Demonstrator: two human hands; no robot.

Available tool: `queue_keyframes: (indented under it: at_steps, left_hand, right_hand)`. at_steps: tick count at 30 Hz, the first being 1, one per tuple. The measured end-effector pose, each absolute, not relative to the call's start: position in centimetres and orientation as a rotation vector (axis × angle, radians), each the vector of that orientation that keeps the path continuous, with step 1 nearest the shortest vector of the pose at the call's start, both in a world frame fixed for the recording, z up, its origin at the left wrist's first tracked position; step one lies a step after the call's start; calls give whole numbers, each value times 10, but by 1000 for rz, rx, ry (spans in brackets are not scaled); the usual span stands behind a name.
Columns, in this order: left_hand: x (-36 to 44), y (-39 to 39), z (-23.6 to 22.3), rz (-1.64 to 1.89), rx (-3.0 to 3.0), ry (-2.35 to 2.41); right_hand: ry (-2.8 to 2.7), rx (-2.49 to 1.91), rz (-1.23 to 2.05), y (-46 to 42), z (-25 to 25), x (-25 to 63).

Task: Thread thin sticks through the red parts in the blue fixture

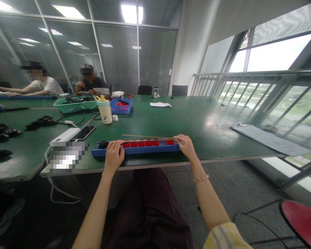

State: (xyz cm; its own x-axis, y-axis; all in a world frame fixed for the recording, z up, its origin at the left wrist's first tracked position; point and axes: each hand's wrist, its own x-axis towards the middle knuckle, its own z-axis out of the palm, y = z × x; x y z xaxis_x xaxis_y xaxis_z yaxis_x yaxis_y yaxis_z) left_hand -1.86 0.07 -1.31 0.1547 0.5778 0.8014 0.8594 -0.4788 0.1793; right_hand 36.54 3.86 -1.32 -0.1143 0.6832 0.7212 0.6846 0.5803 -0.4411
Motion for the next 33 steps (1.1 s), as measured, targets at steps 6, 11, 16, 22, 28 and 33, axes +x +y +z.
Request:
queue_keyframes:
  at_steps: [6,11,16,22,28,33]
  left_hand:
    - [-19,0,-14,-1243,-2129,-1425]
    - [-18,0,-13,-1246,-2130,-1421]
    - [-17,-1,-11,-1235,-2139,-1416]
    - [-17,-1,-10,-1250,-2142,-1411]
    - [-17,-1,-10,-1254,-2161,-1402]
    - [-17,-1,-10,-1259,-2174,-1418]
  right_hand:
    - [-1840,-1145,-38,38,-12,365]
    - [-1854,-1138,-53,40,-13,366]
    - [-1853,-1137,-70,42,-16,367]
    - [-1844,-1165,-75,42,-17,366]
    - [-1861,-1161,-22,43,-18,369]
    - [-1851,-1133,3,46,-20,372]
